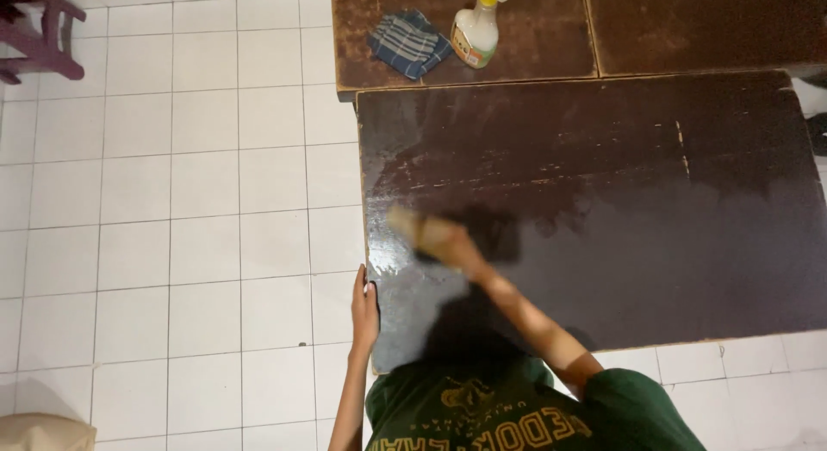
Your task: Sanding a dark wooden board with a piece of sandpaper and then picking up a spray bottle and cloth.
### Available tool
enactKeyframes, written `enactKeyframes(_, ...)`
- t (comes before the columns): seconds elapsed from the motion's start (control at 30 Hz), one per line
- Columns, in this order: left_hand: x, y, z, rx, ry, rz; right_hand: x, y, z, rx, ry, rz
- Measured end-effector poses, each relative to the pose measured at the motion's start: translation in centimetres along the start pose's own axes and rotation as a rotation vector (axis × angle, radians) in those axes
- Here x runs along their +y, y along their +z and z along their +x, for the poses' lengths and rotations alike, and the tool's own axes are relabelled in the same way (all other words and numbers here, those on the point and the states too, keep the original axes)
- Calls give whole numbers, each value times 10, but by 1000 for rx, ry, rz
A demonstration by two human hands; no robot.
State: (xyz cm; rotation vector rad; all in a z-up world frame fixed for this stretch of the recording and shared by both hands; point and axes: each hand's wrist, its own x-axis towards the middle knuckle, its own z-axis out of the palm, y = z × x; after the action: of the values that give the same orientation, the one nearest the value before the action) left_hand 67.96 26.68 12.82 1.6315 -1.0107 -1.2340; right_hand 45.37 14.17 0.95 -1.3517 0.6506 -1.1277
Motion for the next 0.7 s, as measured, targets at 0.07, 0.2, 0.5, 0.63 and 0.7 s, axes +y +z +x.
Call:
enactKeyframes(0.07, -9, 6, -2, -28, -13, 35, 40, -56, 33, 410, 100, -521)
enactKeyframes(0.2, -40, 7, 12, 27, 25, -20, -115, 46, 109, 433, -337, -51)
enactKeyframes(0.5, -82, 6, 21, 63, -357, -522, -28, 94, -61, -109, 192, -11)
enactKeyframes(0.63, -131, -5, 23, -9, -146, -466, -75, 70, -64, -653, -50, -322)
enactKeyframes(0.7, -116, -4, 16, -4, -105, -444, -92, 55, -34, -623, -35, 179)
